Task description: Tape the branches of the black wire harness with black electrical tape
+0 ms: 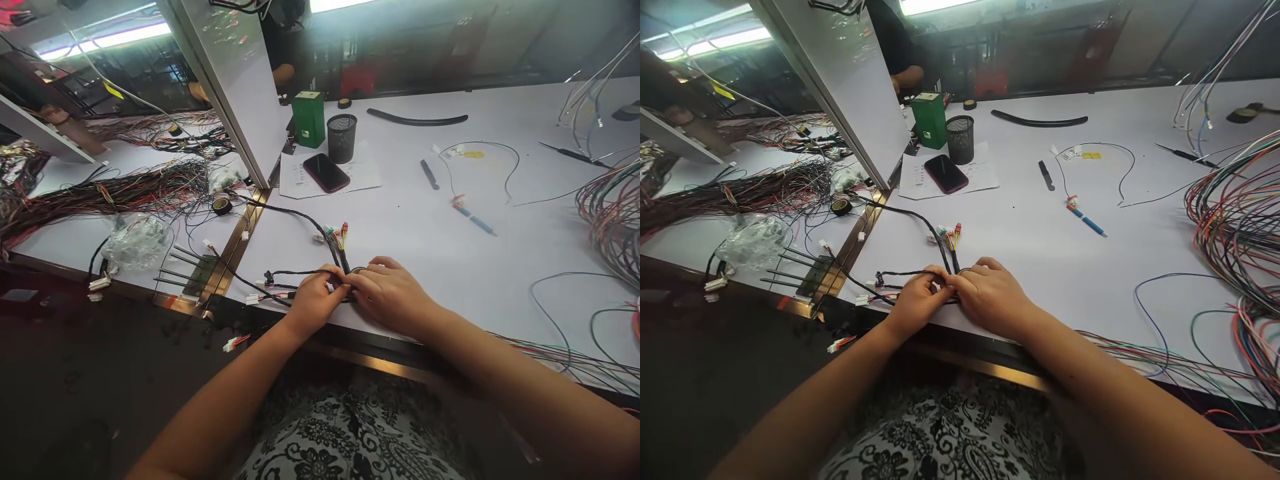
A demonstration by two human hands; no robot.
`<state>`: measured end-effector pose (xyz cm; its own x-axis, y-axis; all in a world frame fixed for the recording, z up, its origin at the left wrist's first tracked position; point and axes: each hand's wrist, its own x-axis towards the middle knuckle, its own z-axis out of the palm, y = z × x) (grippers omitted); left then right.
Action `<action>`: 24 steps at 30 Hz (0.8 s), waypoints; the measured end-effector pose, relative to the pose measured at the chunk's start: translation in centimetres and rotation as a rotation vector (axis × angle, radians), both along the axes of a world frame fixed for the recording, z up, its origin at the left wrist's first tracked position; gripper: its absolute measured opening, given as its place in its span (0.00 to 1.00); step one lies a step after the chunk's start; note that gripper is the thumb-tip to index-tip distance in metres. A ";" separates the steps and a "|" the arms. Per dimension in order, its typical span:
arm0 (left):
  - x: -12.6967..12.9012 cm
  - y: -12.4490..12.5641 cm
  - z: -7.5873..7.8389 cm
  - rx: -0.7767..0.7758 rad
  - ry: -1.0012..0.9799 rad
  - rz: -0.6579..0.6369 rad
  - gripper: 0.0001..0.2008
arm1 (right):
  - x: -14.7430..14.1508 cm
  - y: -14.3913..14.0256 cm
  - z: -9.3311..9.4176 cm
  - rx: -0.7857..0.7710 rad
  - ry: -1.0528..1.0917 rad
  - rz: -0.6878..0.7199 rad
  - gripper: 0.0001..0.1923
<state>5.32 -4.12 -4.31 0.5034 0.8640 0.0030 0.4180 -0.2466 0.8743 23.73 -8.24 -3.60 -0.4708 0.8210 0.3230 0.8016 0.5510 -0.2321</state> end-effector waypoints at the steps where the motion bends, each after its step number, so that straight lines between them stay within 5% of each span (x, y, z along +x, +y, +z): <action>1: 0.1 0.0 -0.1 -0.025 -0.016 0.014 0.05 | -0.3 -0.1 0.0 -0.013 -0.015 -0.046 0.12; 9: 0.2 -0.1 -0.7 -0.105 -0.103 0.066 0.05 | -1.6 0.7 1.2 -0.166 -0.117 -0.265 0.11; 16: 0.3 0.1 -1.1 -0.070 -0.036 0.089 0.04 | -1.7 0.5 0.1 -0.079 -0.176 -0.136 0.11; 21: 0.5 0.8 -0.8 -0.046 0.016 0.083 0.04 | -2.1 -1.6 0.9 0.093 0.001 0.122 0.12; 24: 1.0 0.7 -0.5 -0.038 0.095 0.077 0.09 | -0.5 -1.9 1.1 0.107 0.025 0.010 0.11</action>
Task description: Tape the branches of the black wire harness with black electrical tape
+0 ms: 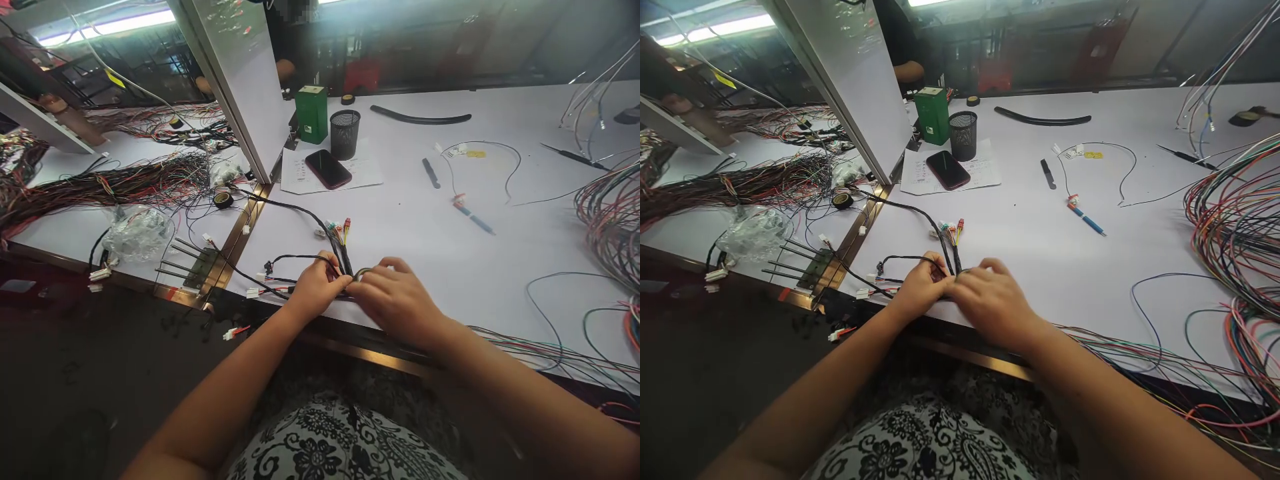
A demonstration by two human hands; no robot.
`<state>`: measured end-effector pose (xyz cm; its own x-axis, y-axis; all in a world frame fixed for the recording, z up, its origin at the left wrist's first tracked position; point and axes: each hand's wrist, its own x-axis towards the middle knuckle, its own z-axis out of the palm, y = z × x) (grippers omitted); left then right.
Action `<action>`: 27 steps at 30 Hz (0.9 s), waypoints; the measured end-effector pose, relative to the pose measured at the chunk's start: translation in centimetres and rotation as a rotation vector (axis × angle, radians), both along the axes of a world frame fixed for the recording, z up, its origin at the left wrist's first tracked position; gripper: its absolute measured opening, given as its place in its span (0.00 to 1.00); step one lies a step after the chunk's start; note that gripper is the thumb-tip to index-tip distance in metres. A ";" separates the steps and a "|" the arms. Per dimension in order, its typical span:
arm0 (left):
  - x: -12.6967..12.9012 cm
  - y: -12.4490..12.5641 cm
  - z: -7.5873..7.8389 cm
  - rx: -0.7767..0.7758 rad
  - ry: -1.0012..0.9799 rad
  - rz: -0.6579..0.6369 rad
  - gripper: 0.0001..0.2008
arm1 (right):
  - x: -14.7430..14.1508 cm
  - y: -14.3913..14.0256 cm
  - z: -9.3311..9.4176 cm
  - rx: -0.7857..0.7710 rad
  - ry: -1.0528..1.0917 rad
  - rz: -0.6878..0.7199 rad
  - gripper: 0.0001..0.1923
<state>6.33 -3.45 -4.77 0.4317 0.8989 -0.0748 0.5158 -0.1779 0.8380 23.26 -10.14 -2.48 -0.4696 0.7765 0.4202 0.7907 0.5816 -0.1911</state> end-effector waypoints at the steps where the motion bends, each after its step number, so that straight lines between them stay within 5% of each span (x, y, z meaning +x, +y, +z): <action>1: 0.3 -0.1 0.1 0.024 0.055 0.010 0.10 | 0.9 0.1 -0.2 -0.017 -0.024 -0.085 0.11; 7: 0.4 -0.3 0.4 0.120 0.220 0.025 0.05 | 4.4 0.8 -2.3 -0.129 -0.211 -0.417 0.24; 12: -3.4 -0.4 3.2 0.463 0.455 -0.186 0.15 | 2.2 0.0 -1.9 -0.204 -0.057 -0.324 0.13; 16: -4.3 -1.6 4.8 0.799 0.344 -0.432 0.09 | -0.3 -0.2 -2.0 -0.324 0.025 -0.284 0.12; 19: -3.6 -1.9 3.9 0.922 0.418 -0.487 0.16 | -1.0 -0.2 -2.6 -0.319 0.041 -0.293 0.11; 23: -3.5 -1.7 1.4 0.818 0.618 -0.465 0.15 | -0.9 -0.5 -3.2 -0.315 0.060 -0.293 0.16; 27: -3.7 -2.0 -0.2 0.775 0.610 -0.422 0.16 | -0.9 -0.5 -3.4 -0.327 0.030 -0.303 0.20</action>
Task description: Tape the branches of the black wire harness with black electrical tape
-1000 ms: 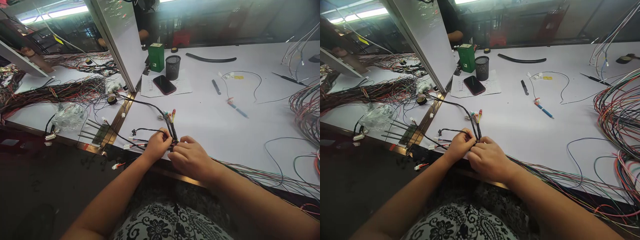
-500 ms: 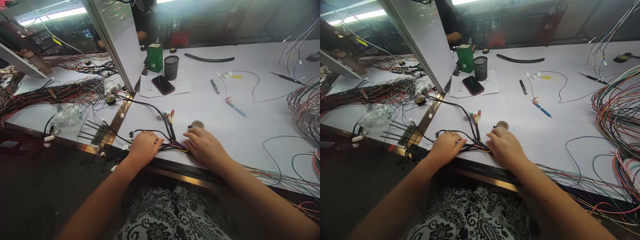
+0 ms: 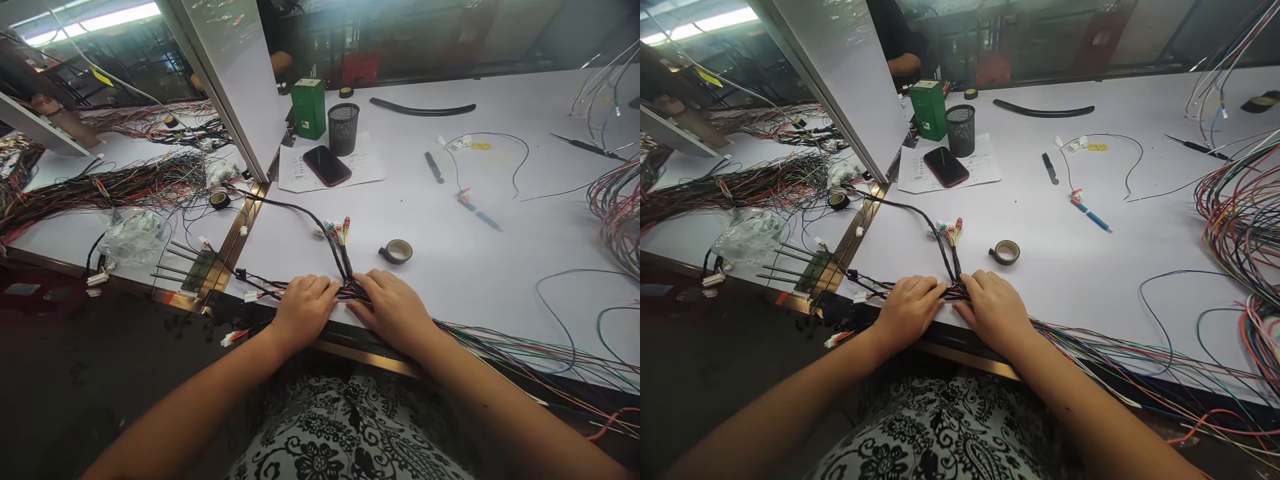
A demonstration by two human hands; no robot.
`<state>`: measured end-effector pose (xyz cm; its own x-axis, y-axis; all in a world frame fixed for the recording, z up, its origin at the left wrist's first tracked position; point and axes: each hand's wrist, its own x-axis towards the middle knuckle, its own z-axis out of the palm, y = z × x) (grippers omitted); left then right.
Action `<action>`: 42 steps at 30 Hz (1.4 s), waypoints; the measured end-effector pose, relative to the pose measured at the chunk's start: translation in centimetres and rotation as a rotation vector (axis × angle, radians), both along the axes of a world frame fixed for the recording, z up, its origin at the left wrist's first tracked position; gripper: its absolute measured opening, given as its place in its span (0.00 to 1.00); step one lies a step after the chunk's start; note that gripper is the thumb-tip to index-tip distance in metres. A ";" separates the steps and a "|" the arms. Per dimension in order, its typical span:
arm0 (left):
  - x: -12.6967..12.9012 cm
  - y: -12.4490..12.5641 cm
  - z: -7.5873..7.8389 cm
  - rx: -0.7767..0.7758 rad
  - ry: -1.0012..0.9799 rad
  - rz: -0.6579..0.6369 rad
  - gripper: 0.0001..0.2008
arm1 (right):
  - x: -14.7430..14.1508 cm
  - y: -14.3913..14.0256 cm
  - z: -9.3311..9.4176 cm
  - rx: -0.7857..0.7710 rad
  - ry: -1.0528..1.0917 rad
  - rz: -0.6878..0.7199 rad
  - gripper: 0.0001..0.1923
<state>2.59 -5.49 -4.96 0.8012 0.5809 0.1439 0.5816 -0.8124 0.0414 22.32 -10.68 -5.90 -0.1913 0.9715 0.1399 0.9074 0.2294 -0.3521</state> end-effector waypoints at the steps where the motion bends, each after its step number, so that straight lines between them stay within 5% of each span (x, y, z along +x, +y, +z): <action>1: 0.0 -0.1 -0.1 0.000 -0.013 0.014 0.15 | -0.1 0.1 0.0 -0.009 -0.011 -0.006 0.21; 5: 0.5 0.0 -0.4 -0.025 -0.020 0.040 0.14 | -0.3 0.3 0.2 -0.058 -0.030 -0.020 0.20; 9: 0.4 1.0 -0.5 -0.049 -0.035 -0.093 0.13 | -0.3 0.4 1.4 -0.142 -0.035 -0.065 0.22; 12: 0.1 1.7 -0.4 -0.034 -0.089 -0.183 0.13 | -0.3 0.5 2.5 -0.283 -0.048 -0.080 0.15; 15: 0.0 2.1 0.1 0.054 -0.176 -0.203 0.13 | -0.2 0.7 2.9 -0.420 -0.096 -0.045 0.14; 20: 0.6 2.7 1.5 0.113 -0.148 -0.263 0.20 | 0.0 0.3 2.5 -0.432 -0.131 -0.012 0.17; 29: 1.2 2.1 1.5 0.094 0.080 -0.186 0.12 | 0.0 -0.3 2.2 -0.392 -0.064 -0.051 0.12; 37: 0.6 1.5 1.7 0.148 -0.194 -0.128 0.09 | 0.9 0.4 3.8 -0.503 0.305 0.085 0.13; 42: 0.6 1.5 1.5 0.042 -0.113 0.012 0.16 | 1.1 0.9 4.0 -0.511 0.383 0.074 0.14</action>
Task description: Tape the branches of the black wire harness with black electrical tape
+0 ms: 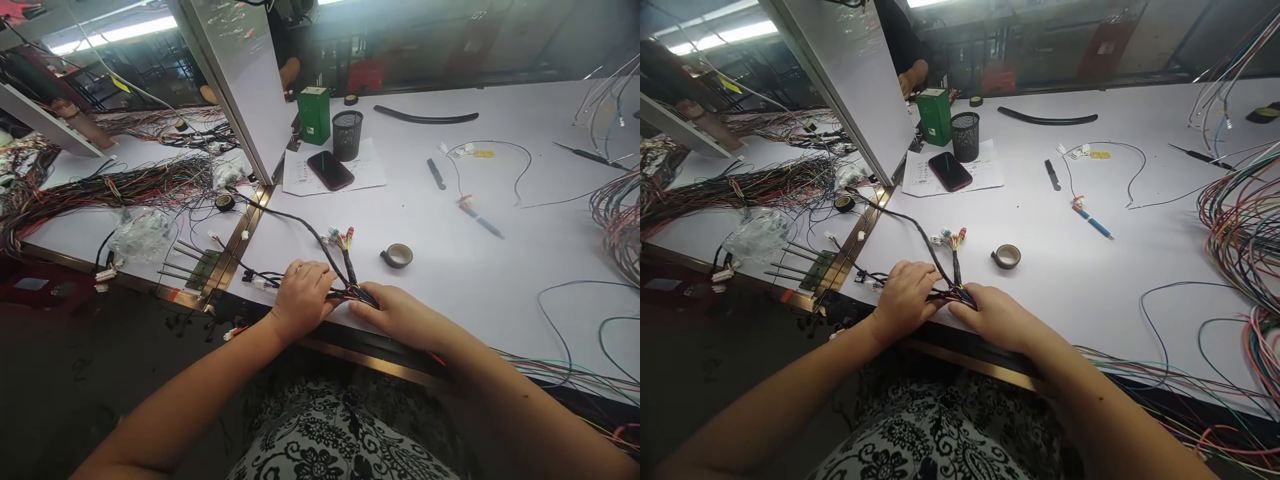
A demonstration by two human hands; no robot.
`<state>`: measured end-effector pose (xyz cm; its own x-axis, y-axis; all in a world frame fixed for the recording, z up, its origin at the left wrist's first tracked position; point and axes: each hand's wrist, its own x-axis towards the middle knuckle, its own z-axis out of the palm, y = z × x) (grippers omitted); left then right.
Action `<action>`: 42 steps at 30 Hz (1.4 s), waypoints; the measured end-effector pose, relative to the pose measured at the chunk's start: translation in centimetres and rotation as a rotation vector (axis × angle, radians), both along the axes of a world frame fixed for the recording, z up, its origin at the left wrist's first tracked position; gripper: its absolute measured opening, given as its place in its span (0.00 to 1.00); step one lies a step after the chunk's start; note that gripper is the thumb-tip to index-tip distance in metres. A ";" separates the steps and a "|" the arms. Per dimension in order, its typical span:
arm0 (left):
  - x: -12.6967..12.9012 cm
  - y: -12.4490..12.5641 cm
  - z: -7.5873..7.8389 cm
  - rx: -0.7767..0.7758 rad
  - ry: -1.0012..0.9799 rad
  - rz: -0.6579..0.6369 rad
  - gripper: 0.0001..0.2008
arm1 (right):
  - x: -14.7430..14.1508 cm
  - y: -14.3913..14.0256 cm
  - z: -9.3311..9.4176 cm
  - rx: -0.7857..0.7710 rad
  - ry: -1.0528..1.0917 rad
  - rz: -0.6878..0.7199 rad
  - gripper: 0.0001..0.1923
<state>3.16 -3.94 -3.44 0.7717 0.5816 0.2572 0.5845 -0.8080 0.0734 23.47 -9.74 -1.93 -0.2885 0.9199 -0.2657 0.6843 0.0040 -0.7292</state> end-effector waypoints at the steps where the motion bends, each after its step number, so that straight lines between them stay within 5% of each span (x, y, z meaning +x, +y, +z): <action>1: 0.0 -0.1 -0.2 -0.023 0.033 -0.002 0.17 | 0.0 0.1 0.0 -0.019 0.007 -0.010 0.15; 7: -0.3 -1.0 -1.4 -0.134 0.203 -0.111 0.21 | -0.8 1.1 0.1 -0.277 0.145 -0.013 0.15; 12: -0.6 -1.7 -0.2 -0.269 0.216 -0.149 0.24 | -1.9 1.1 -0.2 -0.359 0.224 -0.076 0.15; 17: -1.2 -1.8 1.1 -0.381 0.201 -0.087 0.24 | -1.8 1.3 -0.7 -0.182 0.047 -0.097 0.15; 22: -3.3 -2.2 1.8 -0.366 0.292 0.076 0.21 | -0.1 1.1 0.0 -0.261 0.084 -0.272 0.21; 25: -4.1 -2.1 3.8 -0.324 0.356 0.108 0.12 | 1.0 0.7 0.0 -0.252 0.120 -0.338 0.24; 28: -4.0 -0.4 6.3 -0.166 0.348 0.085 0.14 | 1.6 0.4 -0.1 -0.153 0.127 -0.337 0.23; 31: -3.1 2.8 7.0 -0.099 0.329 -0.006 0.20 | 1.8 0.5 0.2 -0.010 0.038 -0.373 0.21; 33: -1.8 4.6 6.3 -0.219 0.280 -0.078 0.28 | 1.6 0.7 0.5 0.069 -0.072 -0.379 0.19; 36: 1.5 5.3 4.6 -0.694 -0.085 -0.020 0.34 | 0.8 0.8 0.3 0.118 -0.241 -0.348 0.18; 39: 5.3 3.9 3.5 -1.304 -0.653 0.097 0.29 | -0.3 0.8 -0.5 0.169 -0.406 -0.343 0.20; 42: 7.6 3.1 3.2 -1.635 -0.921 0.146 0.20 | -0.7 0.6 -1.3 0.208 -0.476 -0.333 0.22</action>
